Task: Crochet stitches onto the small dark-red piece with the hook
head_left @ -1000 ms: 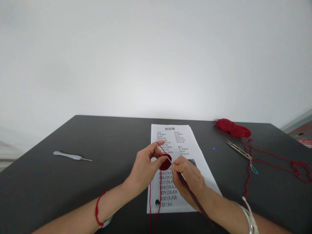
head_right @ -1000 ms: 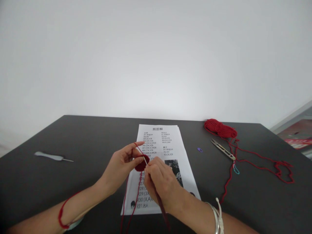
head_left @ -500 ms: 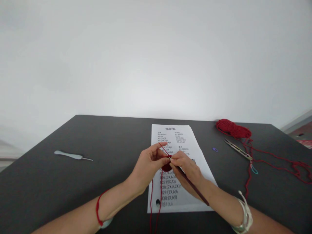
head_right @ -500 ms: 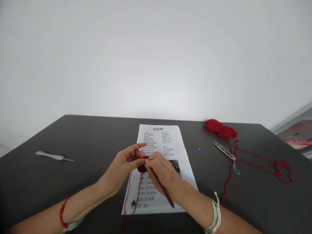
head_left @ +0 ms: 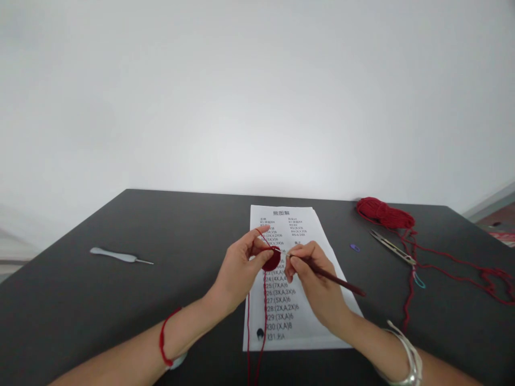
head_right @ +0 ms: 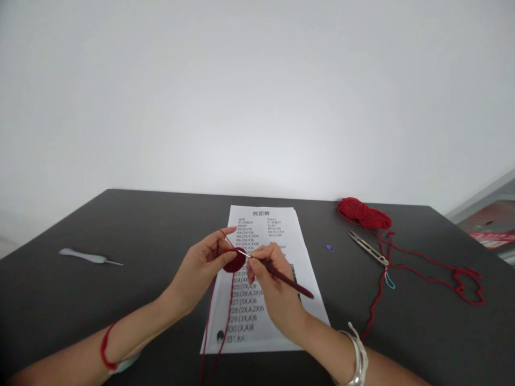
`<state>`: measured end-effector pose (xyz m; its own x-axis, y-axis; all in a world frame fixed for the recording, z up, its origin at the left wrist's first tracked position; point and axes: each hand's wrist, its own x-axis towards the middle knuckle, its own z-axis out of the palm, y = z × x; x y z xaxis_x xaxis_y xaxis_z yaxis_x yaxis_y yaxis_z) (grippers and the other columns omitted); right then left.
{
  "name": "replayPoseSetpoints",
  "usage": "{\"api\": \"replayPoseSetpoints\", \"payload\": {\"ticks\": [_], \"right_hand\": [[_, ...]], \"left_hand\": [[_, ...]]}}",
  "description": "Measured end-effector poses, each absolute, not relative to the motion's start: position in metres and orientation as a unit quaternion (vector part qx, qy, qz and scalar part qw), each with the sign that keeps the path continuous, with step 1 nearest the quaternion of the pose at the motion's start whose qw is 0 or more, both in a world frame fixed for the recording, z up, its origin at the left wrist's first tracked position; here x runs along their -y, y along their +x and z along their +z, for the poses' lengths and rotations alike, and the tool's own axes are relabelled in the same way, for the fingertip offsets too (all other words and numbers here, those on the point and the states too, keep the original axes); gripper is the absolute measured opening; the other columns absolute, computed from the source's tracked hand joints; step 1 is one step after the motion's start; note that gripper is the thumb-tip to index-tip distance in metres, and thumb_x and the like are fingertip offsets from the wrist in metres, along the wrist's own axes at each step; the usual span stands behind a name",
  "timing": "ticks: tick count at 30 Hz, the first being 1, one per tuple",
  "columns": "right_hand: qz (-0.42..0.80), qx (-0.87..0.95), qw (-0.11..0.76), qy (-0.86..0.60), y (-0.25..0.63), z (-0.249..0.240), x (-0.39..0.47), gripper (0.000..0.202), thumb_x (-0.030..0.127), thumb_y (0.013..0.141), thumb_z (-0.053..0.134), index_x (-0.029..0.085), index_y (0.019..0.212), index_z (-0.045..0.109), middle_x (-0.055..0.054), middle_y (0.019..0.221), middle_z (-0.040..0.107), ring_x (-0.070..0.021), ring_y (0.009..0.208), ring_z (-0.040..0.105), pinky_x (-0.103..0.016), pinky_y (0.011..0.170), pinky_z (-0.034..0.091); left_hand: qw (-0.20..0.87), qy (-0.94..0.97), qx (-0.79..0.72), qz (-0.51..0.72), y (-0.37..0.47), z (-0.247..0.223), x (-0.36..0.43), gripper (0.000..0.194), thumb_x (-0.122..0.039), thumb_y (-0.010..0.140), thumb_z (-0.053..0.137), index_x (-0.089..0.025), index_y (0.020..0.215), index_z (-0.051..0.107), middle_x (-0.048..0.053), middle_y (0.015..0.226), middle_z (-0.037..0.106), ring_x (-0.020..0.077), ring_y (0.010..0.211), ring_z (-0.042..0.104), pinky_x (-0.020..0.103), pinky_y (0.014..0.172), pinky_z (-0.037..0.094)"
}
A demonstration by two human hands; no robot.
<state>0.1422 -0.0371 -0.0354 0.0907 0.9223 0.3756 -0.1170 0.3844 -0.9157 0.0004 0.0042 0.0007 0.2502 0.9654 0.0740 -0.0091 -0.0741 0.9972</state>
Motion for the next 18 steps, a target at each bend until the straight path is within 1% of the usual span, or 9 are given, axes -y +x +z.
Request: {"api": "replayPoseSetpoints", "payload": {"ticks": [2, 3, 6, 8, 10, 13, 14, 16, 18], "right_hand": [[0.429, 0.523, 0.630, -0.382, 0.146, -0.034, 0.037, 0.008, 0.023, 0.089, 0.051, 0.023, 0.081, 0.049, 0.005, 0.062, 0.050, -0.0117, 0.054, 0.048, -0.025, 0.053, 0.042], [0.413, 0.538, 0.620, -0.395, 0.148, -0.034, 0.037, 0.008, 0.022, 0.089, 0.051, 0.023, 0.082, 0.049, 0.004, 0.063, 0.052, -0.0121, 0.055, 0.048, -0.026, 0.053, 0.042], [0.292, 0.655, 0.568, -0.404, 0.153, -0.035, 0.040, 0.009, 0.018, 0.087, 0.053, 0.023, 0.080, 0.053, 0.000, 0.073, 0.057, -0.0147, 0.065, 0.052, -0.029, 0.061, 0.043], [0.251, 0.695, 0.547, -0.394, 0.154, -0.034, 0.041, 0.010, 0.016, 0.086, 0.054, 0.023, 0.078, 0.055, -0.002, 0.077, 0.059, -0.0156, 0.070, 0.053, -0.030, 0.064, 0.044], [0.314, 0.639, 0.570, -0.410, 0.152, -0.030, 0.040, 0.011, 0.017, 0.086, 0.054, 0.022, 0.077, 0.054, 0.000, 0.071, 0.057, -0.0142, 0.064, 0.052, -0.028, 0.060, 0.043], [0.494, 0.471, 0.609, -0.404, 0.149, -0.021, 0.036, 0.013, 0.022, 0.086, 0.052, 0.022, 0.073, 0.049, 0.004, 0.062, 0.053, -0.0115, 0.053, 0.047, -0.025, 0.051, 0.040], [0.533, 0.436, 0.612, -0.388, 0.149, -0.019, 0.035, 0.015, 0.023, 0.086, 0.052, 0.021, 0.072, 0.048, 0.004, 0.061, 0.052, -0.0110, 0.051, 0.046, -0.025, 0.049, 0.039], [0.544, 0.439, 0.602, -0.386, 0.151, -0.017, 0.034, 0.015, 0.023, 0.084, 0.055, 0.021, 0.070, 0.049, 0.004, 0.061, 0.052, -0.0107, 0.052, 0.046, -0.024, 0.049, 0.038], [0.483, 0.515, 0.578, -0.409, 0.156, -0.019, 0.034, 0.010, 0.021, 0.082, 0.058, 0.021, 0.073, 0.054, 0.004, 0.063, 0.053, -0.0110, 0.055, 0.046, -0.025, 0.052, 0.037]], "left_hand": [[0.487, 0.622, -0.421, 0.445, -0.001, 0.000, -0.007, 0.035, -0.011, 0.076, 0.059, -0.014, 0.111, 0.061, -0.004, 0.066, 0.057, 0.0124, 0.068, 0.057, 0.028, 0.076, 0.046], [0.461, 0.644, -0.422, 0.440, -0.002, -0.001, -0.007, 0.035, -0.010, 0.076, 0.057, -0.014, 0.111, 0.061, -0.003, 0.067, 0.058, 0.0134, 0.070, 0.058, 0.029, 0.078, 0.046], [0.395, 0.697, -0.418, 0.429, -0.003, -0.003, -0.008, 0.036, -0.009, 0.079, 0.054, -0.017, 0.114, 0.061, 0.001, 0.080, 0.065, 0.0157, 0.080, 0.061, 0.029, 0.079, 0.047], [0.366, 0.718, -0.414, 0.423, -0.004, -0.003, -0.008, 0.035, -0.010, 0.081, 0.052, -0.018, 0.113, 0.061, 0.004, 0.090, 0.066, 0.0163, 0.084, 0.061, 0.029, 0.077, 0.048], [0.342, 0.735, -0.412, 0.416, -0.005, -0.003, -0.006, 0.030, -0.009, 0.082, 0.051, -0.019, 0.107, 0.063, 0.005, 0.093, 0.067, 0.0167, 0.087, 0.062, 0.028, 0.076, 0.048], [0.322, 0.748, -0.407, 0.414, -0.006, -0.003, -0.006, 0.021, -0.009, 0.081, 0.050, -0.018, 0.092, 0.065, 0.005, 0.093, 0.068, 0.0173, 0.092, 0.062, 0.028, 0.077, 0.048], [0.323, 0.747, -0.406, 0.416, -0.006, -0.003, -0.006, 0.019, -0.009, 0.081, 0.050, -0.018, 0.087, 0.065, 0.005, 0.093, 0.068, 0.0175, 0.093, 0.062, 0.029, 0.078, 0.048], [0.340, 0.738, -0.406, 0.418, -0.006, -0.002, -0.008, 0.016, -0.008, 0.079, 0.051, -0.018, 0.077, 0.063, 0.005, 0.091, 0.068, 0.0179, 0.092, 0.062, 0.030, 0.079, 0.048], [0.365, 0.725, -0.410, 0.416, -0.006, -0.001, -0.011, 0.015, -0.008, 0.076, 0.053, -0.018, 0.071, 0.062, 0.004, 0.085, 0.068, 0.0184, 0.088, 0.063, 0.031, 0.080, 0.048]]}}
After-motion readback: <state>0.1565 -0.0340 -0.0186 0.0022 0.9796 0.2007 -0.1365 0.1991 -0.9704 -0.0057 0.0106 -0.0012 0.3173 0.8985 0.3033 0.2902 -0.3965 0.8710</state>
